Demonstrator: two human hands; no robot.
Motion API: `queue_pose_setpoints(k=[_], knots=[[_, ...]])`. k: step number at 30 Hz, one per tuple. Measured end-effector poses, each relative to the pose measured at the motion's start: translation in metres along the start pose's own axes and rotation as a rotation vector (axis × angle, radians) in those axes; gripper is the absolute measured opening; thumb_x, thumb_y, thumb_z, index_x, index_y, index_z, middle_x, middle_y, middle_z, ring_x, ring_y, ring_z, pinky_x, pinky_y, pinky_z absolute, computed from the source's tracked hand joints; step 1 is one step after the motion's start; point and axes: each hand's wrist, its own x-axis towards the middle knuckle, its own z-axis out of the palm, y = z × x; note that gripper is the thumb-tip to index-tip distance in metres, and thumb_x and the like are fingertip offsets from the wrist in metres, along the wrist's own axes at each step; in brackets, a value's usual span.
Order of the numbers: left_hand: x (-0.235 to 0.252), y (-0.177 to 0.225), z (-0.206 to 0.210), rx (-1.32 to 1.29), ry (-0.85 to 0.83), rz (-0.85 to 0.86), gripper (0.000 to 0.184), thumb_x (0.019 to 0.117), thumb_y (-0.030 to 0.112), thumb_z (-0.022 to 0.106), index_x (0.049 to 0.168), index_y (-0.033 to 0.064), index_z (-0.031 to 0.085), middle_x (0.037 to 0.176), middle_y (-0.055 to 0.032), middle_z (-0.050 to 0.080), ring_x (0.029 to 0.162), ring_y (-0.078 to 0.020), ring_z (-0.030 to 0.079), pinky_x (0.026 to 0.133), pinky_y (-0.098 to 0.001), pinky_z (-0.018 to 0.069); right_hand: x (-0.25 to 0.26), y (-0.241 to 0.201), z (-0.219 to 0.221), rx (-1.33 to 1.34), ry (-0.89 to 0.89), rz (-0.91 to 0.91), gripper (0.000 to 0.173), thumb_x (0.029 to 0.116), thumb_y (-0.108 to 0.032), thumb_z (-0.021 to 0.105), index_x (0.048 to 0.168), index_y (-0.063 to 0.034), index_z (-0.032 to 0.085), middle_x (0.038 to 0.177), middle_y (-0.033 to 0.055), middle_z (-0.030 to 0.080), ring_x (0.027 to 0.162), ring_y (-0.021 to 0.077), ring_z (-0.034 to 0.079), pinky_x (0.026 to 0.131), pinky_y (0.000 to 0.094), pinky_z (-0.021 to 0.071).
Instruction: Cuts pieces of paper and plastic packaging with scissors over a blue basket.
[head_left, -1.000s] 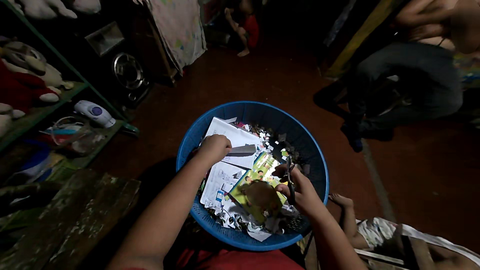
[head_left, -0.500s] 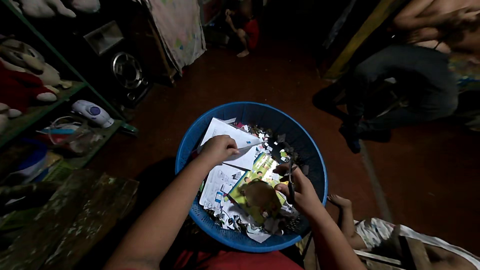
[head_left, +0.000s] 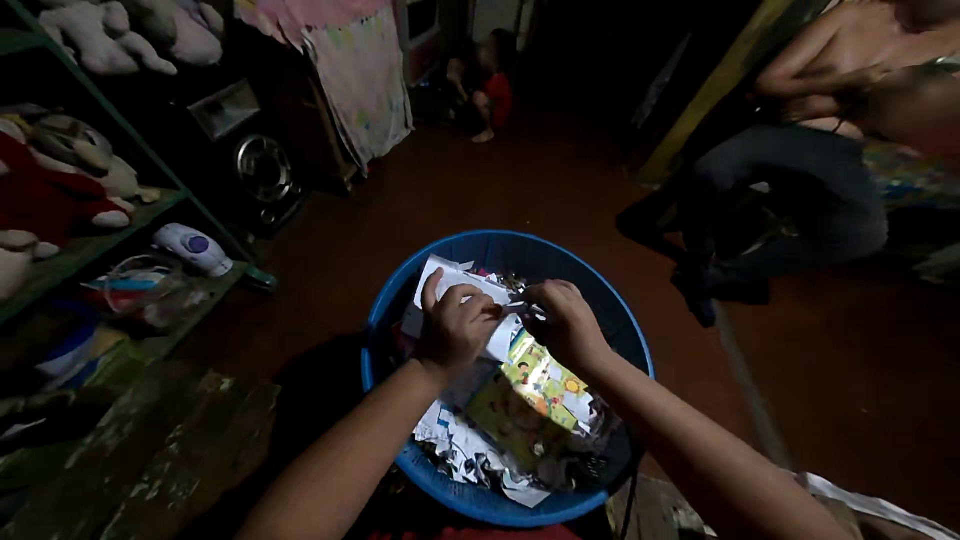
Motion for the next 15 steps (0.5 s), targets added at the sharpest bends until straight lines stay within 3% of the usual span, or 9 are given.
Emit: queue_pose_setpoints(k=[3, 5, 6, 8, 9, 11, 13, 15], knots=[[0.000, -0.002, -0.007, 0.061, 0.140, -0.082, 0.009, 0.0984, 0.032, 0.067, 0.101, 0.0263, 0.074, 0.109, 0.0032, 0.071, 0.122, -0.0186, 0.057, 0.117, -0.0638, 0.0150, 0.002, 0.006, 0.007, 0.108, 0.104, -0.032, 0.011, 0.0917, -0.012, 0.070, 0.099, -0.0037, 0.071, 0.092, 0.0073, 0.073, 0.093, 0.0173, 0.070, 0.100, 0.0419, 0.0513], [0.002, -0.014, -0.012, 0.081, 0.234, -0.191, 0.031, 0.0984, 0.050, 0.063, 0.117, 0.0244, 0.063, 0.128, -0.0026, 0.058, 0.137, -0.0170, 0.045, 0.122, -0.0573, 0.0099, -0.003, 0.008, 0.010, 0.220, 0.154, 0.042, 0.016, 0.0906, -0.013, 0.071, 0.100, 0.0001, 0.071, 0.094, 0.0105, 0.073, 0.093, 0.0154, 0.070, 0.091, 0.0343, 0.0558], [0.003, -0.024, -0.013, 0.035, 0.291, -0.258, 0.046, 0.0949, 0.056, 0.065, 0.122, 0.0192, 0.058, 0.135, -0.0074, 0.054, 0.140, -0.0187, 0.042, 0.123, -0.0529, 0.0135, -0.006, 0.009, 0.011, 0.286, 0.174, 0.099, 0.018, 0.0895, -0.012, 0.072, 0.100, 0.0026, 0.071, 0.094, 0.0112, 0.072, 0.091, 0.0122, 0.069, 0.086, 0.0291, 0.0571], [0.003, -0.046, -0.011, -0.163, 0.311, -0.393, 0.073, 0.0888, 0.050, 0.076, 0.136, 0.0015, 0.047, 0.148, -0.0212, 0.044, 0.143, -0.0262, 0.041, 0.119, -0.0433, 0.0331, -0.009, 0.011, 0.007, 0.448, 0.202, 0.229, 0.020, 0.0869, -0.008, 0.073, 0.102, 0.0033, 0.067, 0.096, 0.0051, 0.070, 0.088, 0.0043, 0.066, 0.080, 0.0226, 0.0574], [0.001, -0.057, -0.008, -0.310, 0.243, -0.479, 0.083, 0.0868, 0.037, 0.080, 0.144, -0.0072, 0.040, 0.153, -0.0275, 0.040, 0.142, -0.0309, 0.043, 0.115, -0.0432, 0.0397, -0.011, 0.012, 0.003, 0.529, 0.213, 0.290, 0.020, 0.0857, -0.007, 0.073, 0.102, 0.0004, 0.064, 0.096, 0.0000, 0.069, 0.087, 0.0021, 0.066, 0.079, 0.0219, 0.0576], [-0.003, -0.074, -0.001, -0.541, -0.066, -0.709, 0.088, 0.0906, 0.035, 0.074, 0.157, -0.0005, 0.028, 0.158, -0.0220, 0.038, 0.139, -0.0291, 0.047, 0.110, -0.0451, 0.0442, -0.013, 0.018, -0.005, 0.684, 0.255, 0.378, 0.023, 0.0843, -0.006, 0.074, 0.103, -0.0081, 0.060, 0.094, -0.0062, 0.069, 0.084, 0.0022, 0.066, 0.077, 0.0234, 0.0583], [0.001, -0.078, 0.000, -0.610, -0.331, -0.863, 0.077, 0.0966, 0.034, 0.069, 0.159, 0.0063, 0.031, 0.155, -0.0218, 0.042, 0.137, -0.0330, 0.049, 0.111, -0.0518, 0.0430, -0.015, 0.025, -0.010, 0.782, 0.320, 0.415, 0.029, 0.0817, -0.008, 0.078, 0.104, -0.0135, 0.060, 0.092, -0.0085, 0.069, 0.081, 0.0020, 0.066, 0.073, 0.0225, 0.0575], [0.008, -0.073, -0.001, -0.588, -0.448, -0.889, 0.058, 0.0999, 0.023, 0.067, 0.150, 0.0020, 0.045, 0.143, -0.0223, 0.055, 0.130, -0.0312, 0.056, 0.110, -0.0492, 0.0447, -0.017, 0.031, -0.015, 0.821, 0.356, 0.461, 0.032, 0.0805, -0.002, 0.075, 0.104, -0.0143, 0.056, 0.091, -0.0090, 0.068, 0.079, 0.0010, 0.065, 0.072, 0.0208, 0.0566]])
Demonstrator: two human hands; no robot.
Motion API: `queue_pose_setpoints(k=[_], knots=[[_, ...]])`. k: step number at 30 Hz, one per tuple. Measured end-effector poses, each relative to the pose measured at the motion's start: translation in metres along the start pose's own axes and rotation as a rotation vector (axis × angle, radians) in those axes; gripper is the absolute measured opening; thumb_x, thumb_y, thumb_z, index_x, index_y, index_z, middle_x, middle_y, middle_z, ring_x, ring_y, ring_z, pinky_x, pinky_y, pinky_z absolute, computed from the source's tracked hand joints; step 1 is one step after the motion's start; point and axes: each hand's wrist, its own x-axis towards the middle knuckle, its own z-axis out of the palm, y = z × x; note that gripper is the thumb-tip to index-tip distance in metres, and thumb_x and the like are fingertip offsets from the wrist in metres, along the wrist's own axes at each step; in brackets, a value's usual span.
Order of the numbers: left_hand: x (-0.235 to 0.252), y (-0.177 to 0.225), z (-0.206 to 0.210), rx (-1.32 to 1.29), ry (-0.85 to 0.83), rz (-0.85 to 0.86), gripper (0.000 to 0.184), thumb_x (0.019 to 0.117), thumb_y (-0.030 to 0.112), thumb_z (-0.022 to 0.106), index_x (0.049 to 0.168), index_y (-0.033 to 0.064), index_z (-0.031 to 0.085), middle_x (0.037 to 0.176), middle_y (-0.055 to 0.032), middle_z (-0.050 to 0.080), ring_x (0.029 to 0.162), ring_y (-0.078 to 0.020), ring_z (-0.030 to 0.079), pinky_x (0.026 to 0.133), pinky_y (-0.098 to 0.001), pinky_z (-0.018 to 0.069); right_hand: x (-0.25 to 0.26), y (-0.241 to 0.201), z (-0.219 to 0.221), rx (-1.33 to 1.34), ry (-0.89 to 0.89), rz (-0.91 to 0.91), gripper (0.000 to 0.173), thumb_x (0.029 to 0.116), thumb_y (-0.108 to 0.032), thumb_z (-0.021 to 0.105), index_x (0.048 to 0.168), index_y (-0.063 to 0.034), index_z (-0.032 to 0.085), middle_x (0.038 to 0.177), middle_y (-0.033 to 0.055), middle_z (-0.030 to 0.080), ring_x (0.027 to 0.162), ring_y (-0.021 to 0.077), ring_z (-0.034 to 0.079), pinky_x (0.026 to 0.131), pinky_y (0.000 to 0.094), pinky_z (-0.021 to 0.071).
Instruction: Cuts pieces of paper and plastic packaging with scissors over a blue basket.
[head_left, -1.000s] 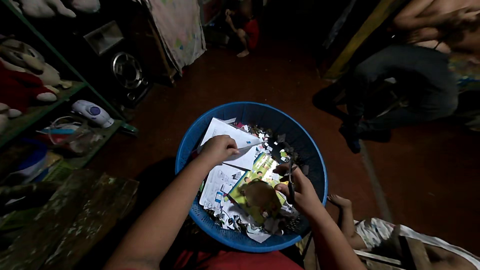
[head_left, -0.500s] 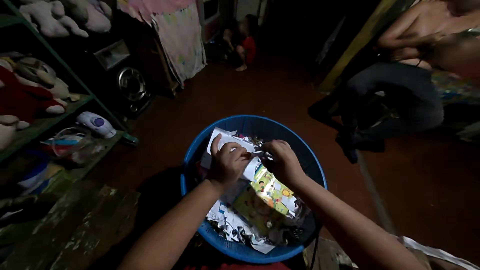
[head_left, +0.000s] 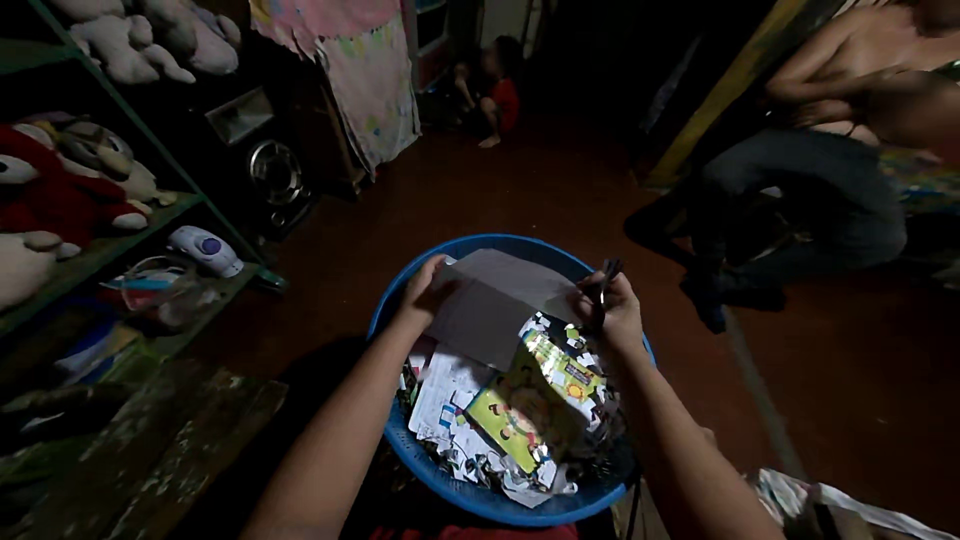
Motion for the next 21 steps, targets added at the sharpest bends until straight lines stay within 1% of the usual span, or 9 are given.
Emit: queue_pose_setpoints(k=[2, 4, 5, 10, 13, 15, 17, 19, 21], knots=[[0.002, 0.005, 0.002, 0.109, -0.020, -0.005, 0.037, 0.1019, 0.019, 0.064, 0.131, -0.0037, 0.061, 0.123, -0.0227, 0.066, 0.116, -0.0322, 0.064, 0.104, -0.0507, 0.0492, 0.003, 0.003, -0.008, 0.016, 0.062, 0.035, 0.032, 0.0807, 0.001, 0.072, 0.104, -0.0130, 0.055, 0.089, -0.0073, 0.066, 0.076, 0.0014, 0.063, 0.069, 0.0200, 0.0557], [0.002, 0.010, 0.002, 0.149, -0.012, 0.012, 0.029, 0.1039, 0.020, 0.061, 0.114, -0.0068, 0.066, 0.107, -0.0238, 0.068, 0.102, -0.0340, 0.066, 0.096, -0.0525, 0.0517, 0.006, 0.005, -0.014, -0.028, 0.121, 0.080, 0.032, 0.0809, -0.001, 0.072, 0.105, -0.0118, 0.053, 0.088, -0.0067, 0.063, 0.075, 0.0012, 0.061, 0.068, 0.0195, 0.0543], [0.001, 0.013, 0.003, 0.137, 0.000, 0.019, 0.030, 0.1047, 0.021, 0.059, 0.112, -0.0072, 0.067, 0.105, -0.0236, 0.068, 0.101, -0.0339, 0.067, 0.095, -0.0524, 0.0519, 0.008, 0.005, -0.016, -0.054, 0.144, 0.101, 0.032, 0.0814, 0.000, 0.071, 0.105, -0.0103, 0.053, 0.088, -0.0056, 0.062, 0.074, 0.0015, 0.061, 0.067, 0.0197, 0.0540], [-0.006, 0.014, 0.015, 0.035, 0.154, 0.183, 0.029, 0.1055, 0.009, 0.052, 0.127, -0.0073, 0.063, 0.120, -0.0229, 0.067, 0.113, -0.0288, 0.065, 0.102, -0.0452, 0.0507, 0.010, 0.010, -0.020, -0.140, 0.195, 0.147, 0.036, 0.0820, 0.007, 0.067, 0.113, -0.0052, 0.052, 0.094, -0.0010, 0.062, 0.077, 0.0026, 0.061, 0.069, 0.0212, 0.0552], [-0.010, 0.011, 0.018, 0.075, 0.181, 0.255, 0.035, 0.1037, 0.008, 0.050, 0.137, 0.0016, 0.060, 0.125, -0.0187, 0.066, 0.112, -0.0264, 0.066, 0.098, -0.0458, 0.0528, 0.004, 0.016, -0.016, -0.393, 0.114, 0.055, 0.036, 0.0851, 0.001, 0.071, 0.118, 0.0016, 0.057, 0.100, 0.0078, 0.065, 0.084, 0.0088, 0.064, 0.077, 0.0282, 0.0562], [-0.012, 0.011, 0.019, 0.129, 0.187, 0.275, 0.035, 0.1005, 0.004, 0.053, 0.134, 0.0020, 0.062, 0.122, -0.0187, 0.068, 0.108, -0.0286, 0.067, 0.095, -0.0489, 0.0539, -0.002, 0.016, -0.008, -0.612, 0.021, -0.071, 0.037, 0.0884, -0.008, 0.074, 0.121, 0.0044, 0.062, 0.107, 0.0172, 0.069, 0.095, 0.0211, 0.068, 0.086, 0.0403, 0.0574], [-0.013, 0.013, 0.019, 0.163, 0.188, 0.299, 0.029, 0.1003, 0.001, 0.056, 0.128, -0.0003, 0.065, 0.123, -0.0191, 0.069, 0.112, -0.0303, 0.068, 0.099, -0.0497, 0.0532, -0.008, 0.010, 0.005, -0.777, -0.036, -0.234, 0.031, 0.0896, -0.013, 0.074, 0.115, 0.0029, 0.068, 0.104, 0.0184, 0.071, 0.096, 0.0291, 0.070, 0.089, 0.0495, 0.0567], [-0.014, 0.012, 0.020, 0.215, 0.205, 0.303, 0.026, 0.1013, 0.005, 0.057, 0.125, 0.0024, 0.068, 0.118, -0.0162, 0.071, 0.108, -0.0291, 0.069, 0.096, -0.0499, 0.0546, -0.014, 0.006, 0.016, -0.826, -0.050, -0.358, 0.026, 0.0886, -0.014, 0.074, 0.110, -0.0007, 0.071, 0.101, 0.0151, 0.073, 0.096, 0.0310, 0.070, 0.091, 0.0553, 0.0536], [-0.014, 0.011, 0.020, 0.240, 0.214, 0.333, 0.025, 0.1013, 0.005, 0.056, 0.124, 0.0023, 0.068, 0.117, -0.0164, 0.071, 0.107, -0.0300, 0.070, 0.095, -0.0507, 0.0548, -0.018, 0.007, 0.020, -0.825, -0.052, -0.444, 0.023, 0.0896, -0.014, 0.074, 0.109, -0.0030, 0.072, 0.101, 0.0125, 0.073, 0.096, 0.0285, 0.070, 0.093, 0.0540, 0.0527]])
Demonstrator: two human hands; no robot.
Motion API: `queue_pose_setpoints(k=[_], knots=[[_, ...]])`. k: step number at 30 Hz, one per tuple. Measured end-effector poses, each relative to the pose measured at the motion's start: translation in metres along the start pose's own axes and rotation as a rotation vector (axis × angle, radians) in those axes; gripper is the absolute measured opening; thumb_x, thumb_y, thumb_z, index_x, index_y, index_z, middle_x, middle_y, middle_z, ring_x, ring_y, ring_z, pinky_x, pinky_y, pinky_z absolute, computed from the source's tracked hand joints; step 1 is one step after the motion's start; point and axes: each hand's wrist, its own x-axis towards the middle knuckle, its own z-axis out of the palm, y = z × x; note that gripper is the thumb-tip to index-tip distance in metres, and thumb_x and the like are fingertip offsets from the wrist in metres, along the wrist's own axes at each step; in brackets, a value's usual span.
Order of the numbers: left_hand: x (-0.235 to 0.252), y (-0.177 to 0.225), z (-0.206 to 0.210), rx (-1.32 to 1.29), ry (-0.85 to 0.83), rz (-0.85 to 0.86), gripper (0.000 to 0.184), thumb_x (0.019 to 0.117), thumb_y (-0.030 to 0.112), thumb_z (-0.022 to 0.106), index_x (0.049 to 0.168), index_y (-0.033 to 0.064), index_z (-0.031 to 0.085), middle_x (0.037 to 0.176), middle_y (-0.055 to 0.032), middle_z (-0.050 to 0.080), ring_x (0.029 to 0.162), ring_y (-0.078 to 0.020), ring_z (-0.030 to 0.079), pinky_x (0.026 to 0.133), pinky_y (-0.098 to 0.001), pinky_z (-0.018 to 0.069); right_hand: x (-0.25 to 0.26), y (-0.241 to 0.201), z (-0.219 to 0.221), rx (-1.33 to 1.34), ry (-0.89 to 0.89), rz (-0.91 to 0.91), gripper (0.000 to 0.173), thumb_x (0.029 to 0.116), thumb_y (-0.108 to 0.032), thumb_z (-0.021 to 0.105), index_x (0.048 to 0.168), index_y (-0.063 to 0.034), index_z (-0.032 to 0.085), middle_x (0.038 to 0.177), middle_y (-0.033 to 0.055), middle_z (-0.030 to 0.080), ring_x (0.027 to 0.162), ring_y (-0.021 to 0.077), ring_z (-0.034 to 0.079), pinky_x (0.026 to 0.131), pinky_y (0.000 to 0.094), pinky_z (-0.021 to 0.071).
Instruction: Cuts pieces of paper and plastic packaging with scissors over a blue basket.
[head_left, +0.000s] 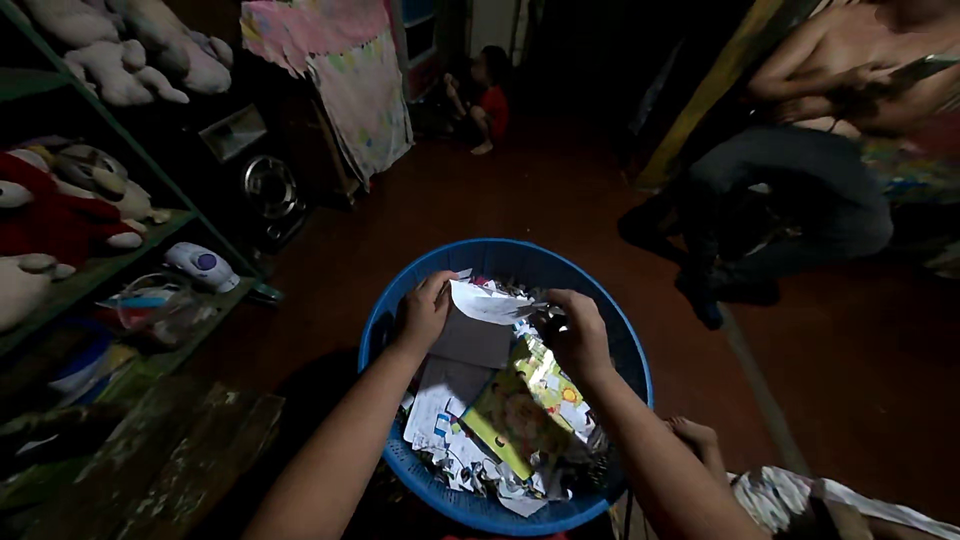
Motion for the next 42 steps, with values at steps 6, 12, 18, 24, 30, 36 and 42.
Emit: queue_pose_setpoints(k=[6, 12, 18, 24, 30, 36, 42], knots=[[0.001, 0.002, 0.001, -0.009, 0.055, 0.006, 0.026, 0.1024, 0.004, 0.054, 0.121, 0.0022, 0.072, 0.116, -0.0159, 0.072, 0.110, -0.0287, 0.070, 0.099, -0.0489, 0.0534, -0.003, -0.002, 0.004, 0.166, -0.013, 0.020, 0.017, 0.0902, -0.010, 0.071, 0.103, 0.0021, 0.071, 0.093, 0.0126, 0.073, 0.086, 0.0184, 0.071, 0.083, 0.0345, 0.0589], [0.001, 0.004, -0.001, -0.157, 0.154, -0.078, 0.023, 0.1017, 0.014, 0.062, 0.114, -0.0029, 0.071, 0.106, -0.0165, 0.072, 0.097, -0.0225, 0.070, 0.092, -0.0420, 0.0554, 0.013, 0.000, -0.001, 0.445, -0.016, 0.599, 0.026, 0.0865, -0.003, 0.074, 0.110, 0.0002, 0.063, 0.091, 0.0041, 0.069, 0.078, 0.0044, 0.066, 0.073, 0.0232, 0.0565], [0.002, 0.003, -0.001, -0.194, 0.196, -0.052, 0.022, 0.1022, 0.013, 0.061, 0.116, -0.0007, 0.071, 0.108, -0.0137, 0.072, 0.100, -0.0187, 0.070, 0.094, -0.0390, 0.0551, 0.017, 0.008, -0.003, 0.441, 0.021, 0.711, 0.029, 0.0842, 0.003, 0.074, 0.111, 0.0008, 0.062, 0.093, 0.0068, 0.069, 0.080, 0.0071, 0.066, 0.075, 0.0257, 0.0563], [0.001, 0.008, -0.003, -0.145, 0.233, -0.052, 0.023, 0.1030, 0.014, 0.060, 0.117, -0.0011, 0.071, 0.108, -0.0154, 0.073, 0.100, -0.0213, 0.070, 0.093, -0.0417, 0.0553, 0.018, 0.004, -0.006, 0.539, 0.065, 0.711, 0.029, 0.0828, 0.006, 0.074, 0.108, 0.0006, 0.061, 0.092, 0.0052, 0.069, 0.079, 0.0054, 0.067, 0.074, 0.0229, 0.0573], [0.004, 0.005, -0.006, -0.129, 0.279, 0.003, 0.023, 0.1028, 0.011, 0.059, 0.117, -0.0039, 0.070, 0.109, -0.0172, 0.072, 0.099, -0.0213, 0.071, 0.094, -0.0393, 0.0556, 0.022, 0.002, -0.007, 0.538, 0.071, 0.774, 0.030, 0.0844, 0.005, 0.075, 0.110, 0.0004, 0.060, 0.090, 0.0048, 0.069, 0.076, 0.0051, 0.066, 0.071, 0.0234, 0.0572], [0.011, -0.016, -0.033, -0.186, 0.413, -0.264, 0.033, 0.1098, 0.019, 0.046, 0.131, -0.0004, 0.062, 0.120, -0.0185, 0.067, 0.106, -0.0234, 0.066, 0.096, -0.0431, 0.0523, 0.020, 0.039, -0.020, 0.472, 0.220, 0.908, 0.037, 0.0872, 0.003, 0.073, 0.120, 0.0022, 0.056, 0.092, 0.0094, 0.065, 0.069, 0.0094, 0.063, 0.063, 0.0277, 0.0561], [0.013, -0.028, -0.038, -0.325, 0.710, -0.399, 0.039, 0.1115, 0.022, 0.038, 0.138, -0.0048, 0.050, 0.134, -0.0198, 0.058, 0.121, -0.0213, 0.058, 0.106, -0.0390, 0.0466, 0.022, 0.054, -0.032, 0.323, 0.357, 0.915, 0.043, 0.0873, 0.001, 0.073, 0.126, 0.0044, 0.054, 0.102, 0.0135, 0.061, 0.080, 0.0124, 0.061, 0.072, 0.0312, 0.0540]])
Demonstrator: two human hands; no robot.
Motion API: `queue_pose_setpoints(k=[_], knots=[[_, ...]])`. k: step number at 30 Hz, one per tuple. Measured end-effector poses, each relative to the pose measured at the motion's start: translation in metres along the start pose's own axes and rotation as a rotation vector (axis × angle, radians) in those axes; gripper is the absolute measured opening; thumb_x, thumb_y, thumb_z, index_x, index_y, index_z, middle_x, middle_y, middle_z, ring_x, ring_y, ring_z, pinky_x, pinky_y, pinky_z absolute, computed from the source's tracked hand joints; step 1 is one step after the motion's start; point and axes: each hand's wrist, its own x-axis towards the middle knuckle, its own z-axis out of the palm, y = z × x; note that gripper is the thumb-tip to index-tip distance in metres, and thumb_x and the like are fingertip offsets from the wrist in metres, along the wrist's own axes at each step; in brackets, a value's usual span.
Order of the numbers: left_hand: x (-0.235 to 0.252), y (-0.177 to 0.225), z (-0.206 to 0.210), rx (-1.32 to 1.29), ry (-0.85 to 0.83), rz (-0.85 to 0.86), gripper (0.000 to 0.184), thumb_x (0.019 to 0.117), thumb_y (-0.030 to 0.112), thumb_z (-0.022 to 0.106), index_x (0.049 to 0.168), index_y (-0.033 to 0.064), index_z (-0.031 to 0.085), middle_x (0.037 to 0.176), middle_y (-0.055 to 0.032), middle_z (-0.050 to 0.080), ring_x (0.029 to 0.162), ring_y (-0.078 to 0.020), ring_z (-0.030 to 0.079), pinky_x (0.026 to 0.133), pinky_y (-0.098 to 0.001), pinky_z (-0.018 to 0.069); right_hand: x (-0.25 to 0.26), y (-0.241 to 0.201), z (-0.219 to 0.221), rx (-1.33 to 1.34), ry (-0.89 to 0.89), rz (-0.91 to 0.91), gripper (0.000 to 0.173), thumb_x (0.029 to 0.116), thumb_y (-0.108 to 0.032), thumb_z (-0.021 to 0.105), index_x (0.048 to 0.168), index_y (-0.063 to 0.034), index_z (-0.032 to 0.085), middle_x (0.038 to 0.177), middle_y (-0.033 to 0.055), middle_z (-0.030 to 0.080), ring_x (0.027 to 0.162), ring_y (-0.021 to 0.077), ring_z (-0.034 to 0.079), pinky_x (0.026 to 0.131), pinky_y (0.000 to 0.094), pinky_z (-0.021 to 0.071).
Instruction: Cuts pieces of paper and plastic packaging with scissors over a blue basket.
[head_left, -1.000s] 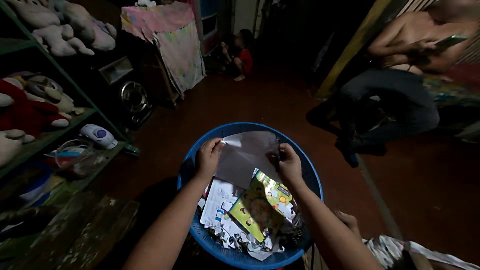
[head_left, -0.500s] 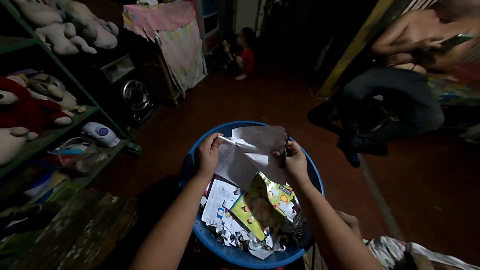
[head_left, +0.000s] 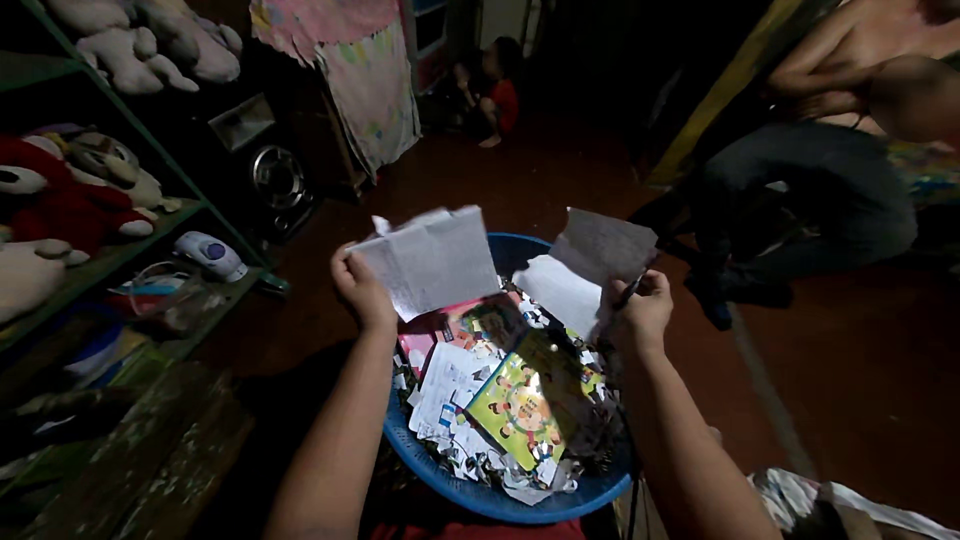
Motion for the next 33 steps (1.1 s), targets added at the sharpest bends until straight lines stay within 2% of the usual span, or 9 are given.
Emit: queue_pose_setpoints(k=[3, 8, 14, 17, 21, 23, 26, 30, 33], knots=[[0.005, -0.002, -0.001, -0.089, 0.161, -0.102, 0.041, 0.1121, 0.021, 0.034, 0.144, -0.0020, 0.042, 0.137, -0.0175, 0.053, 0.125, -0.0189, 0.055, 0.108, -0.0369, 0.0451, 0.008, 0.008, -0.008, 0.114, 0.110, -0.011, 0.047, 0.0882, -0.002, 0.075, 0.128, 0.0051, 0.050, 0.099, 0.0110, 0.057, 0.075, 0.0099, 0.060, 0.067, 0.0281, 0.0553], [-0.001, -0.001, 0.005, -0.145, 0.086, -0.125, 0.038, 0.1122, 0.021, 0.034, 0.142, 0.0004, 0.045, 0.132, -0.0144, 0.055, 0.119, -0.0155, 0.058, 0.103, -0.0362, 0.0489, -0.002, 0.001, 0.003, 0.331, 0.139, -0.095, 0.041, 0.0859, 0.005, 0.069, 0.120, 0.0000, 0.048, 0.090, 0.0032, 0.058, 0.070, 0.0056, 0.061, 0.064, 0.0244, 0.0559], [-0.006, 0.004, 0.005, -0.118, 0.036, -0.144, 0.039, 0.1121, 0.023, 0.036, 0.143, 0.0009, 0.045, 0.133, -0.0149, 0.055, 0.119, -0.0157, 0.057, 0.103, -0.0361, 0.0479, -0.007, -0.006, 0.002, 0.338, 0.128, -0.057, 0.040, 0.0885, 0.006, 0.069, 0.121, 0.0003, 0.047, 0.089, 0.0026, 0.057, 0.068, 0.0038, 0.060, 0.063, 0.0223, 0.0555], [-0.010, 0.008, 0.005, -0.085, -0.085, -0.213, 0.040, 0.1119, 0.024, 0.037, 0.144, 0.0025, 0.045, 0.134, -0.0161, 0.055, 0.118, -0.0190, 0.058, 0.101, -0.0400, 0.0487, -0.007, -0.006, 0.002, 0.340, 0.132, -0.051, 0.041, 0.0890, 0.003, 0.071, 0.122, 0.0002, 0.046, 0.090, 0.0031, 0.056, 0.068, 0.0045, 0.061, 0.064, 0.0231, 0.0564], [-0.010, 0.004, 0.006, 0.129, -0.365, -0.286, 0.039, 0.1118, 0.025, 0.040, 0.142, 0.0023, 0.048, 0.131, -0.0230, 0.058, 0.116, -0.0311, 0.060, 0.099, -0.0511, 0.0492, -0.009, -0.007, 0.003, 0.342, 0.110, -0.051, 0.038, 0.0888, 0.005, 0.070, 0.119, -0.0011, 0.047, 0.090, 0.0024, 0.057, 0.071, 0.0047, 0.062, 0.066, 0.0240, 0.0570], [-0.011, 0.001, 0.009, 0.313, -0.495, -0.181, 0.037, 0.1100, 0.019, 0.044, 0.142, 0.0017, 0.050, 0.126, -0.0259, 0.060, 0.112, -0.0374, 0.062, 0.095, -0.0556, 0.0502, -0.009, -0.006, 0.003, 0.328, 0.074, -0.049, 0.036, 0.0890, 0.003, 0.071, 0.117, -0.0026, 0.048, 0.089, 0.0014, 0.058, 0.072, 0.0047, 0.061, 0.066, 0.0242, 0.0565], [-0.023, 0.012, 0.013, 0.460, -0.532, 0.075, 0.040, 0.1038, 0.014, 0.058, 0.142, 0.0020, 0.053, 0.142, -0.0285, 0.049, 0.127, -0.0427, 0.054, 0.106, -0.0564, 0.0459, -0.008, 0.000, 0.005, 0.357, -0.025, -0.084, 0.034, 0.0881, 0.003, 0.072, 0.114, -0.0066, 0.051, 0.089, -0.0006, 0.062, 0.073, 0.0050, 0.063, 0.066, 0.0256, 0.0575], [-0.042, 0.027, 0.018, 0.364, -0.614, 0.269, 0.041, 0.1019, 0.023, 0.063, 0.136, -0.0010, 0.058, 0.140, -0.0274, 0.051, 0.129, -0.0392, 0.053, 0.106, -0.0538, 0.0461, -0.017, 0.002, 0.006, 0.317, -0.159, -0.189, 0.034, 0.0840, 0.001, 0.070, 0.111, -0.0111, 0.054, 0.089, -0.0068, 0.064, 0.073, -0.0001, 0.061, 0.065, 0.0212, 0.0545], [-0.057, 0.032, 0.023, 0.249, -0.827, 0.162, 0.060, 0.0984, 0.027, 0.068, 0.147, 0.0004, 0.047, 0.147, -0.0236, 0.049, 0.131, -0.0351, 0.054, 0.104, -0.0512, 0.0498, -0.032, -0.004, 0.010, 0.407, -0.299, -0.167, 0.035, 0.0836, -0.001, 0.072, 0.111, -0.0159, 0.056, 0.091, -0.0091, 0.066, 0.074, 0.0001, 0.063, 0.063, 0.0210, 0.0557]])
